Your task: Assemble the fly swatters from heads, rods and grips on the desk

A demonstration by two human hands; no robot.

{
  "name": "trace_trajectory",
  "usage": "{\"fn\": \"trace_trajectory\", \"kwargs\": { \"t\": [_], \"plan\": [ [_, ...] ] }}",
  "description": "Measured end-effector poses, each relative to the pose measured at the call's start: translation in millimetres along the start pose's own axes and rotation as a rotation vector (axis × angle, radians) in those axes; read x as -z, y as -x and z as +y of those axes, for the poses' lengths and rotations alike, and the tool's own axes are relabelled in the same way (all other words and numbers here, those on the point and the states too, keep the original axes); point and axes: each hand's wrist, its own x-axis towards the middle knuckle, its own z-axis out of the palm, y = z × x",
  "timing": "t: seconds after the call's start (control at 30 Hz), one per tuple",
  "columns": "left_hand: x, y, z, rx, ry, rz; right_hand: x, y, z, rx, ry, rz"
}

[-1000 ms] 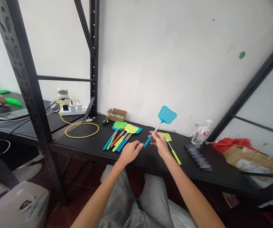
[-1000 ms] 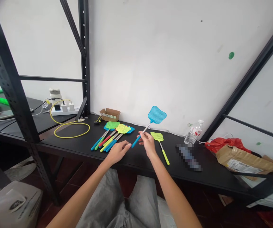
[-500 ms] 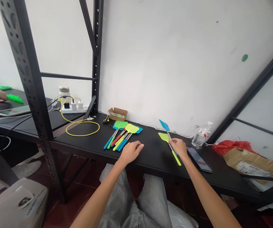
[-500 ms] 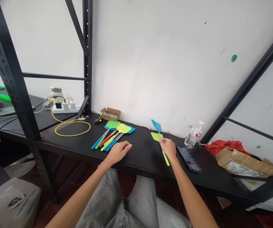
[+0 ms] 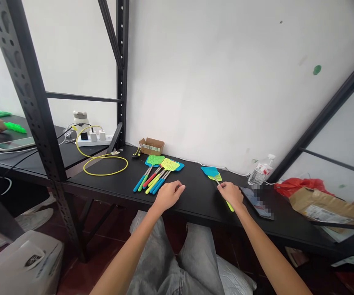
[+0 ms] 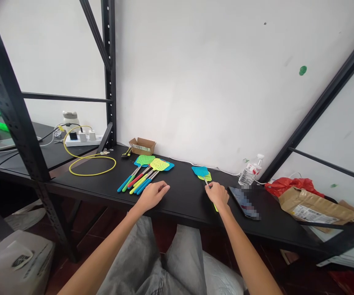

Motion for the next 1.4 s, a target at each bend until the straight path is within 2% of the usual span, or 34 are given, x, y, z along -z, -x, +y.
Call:
{"fn": "trace_trajectory", "kwargs": {
  "t": [0.23,0.43,0.97,1.4],
  "plan": [
    [1,0,0,-0.001,-0.006,-0.004,-6,6,4,0.053,0.02,0.013],
    [1,-1,1,0.004,-0.014,-0.012,-6,16,6,0.045,0.051,-0.004],
    [2,0,3,0.02,-0.024,-0.022,-2,30,9,0.118,-0.014,-0.044],
    [2,0,3,0.014,-0.032,-0.024,-11,16,4,0.103,-0.036,0.025]
  ]
}}
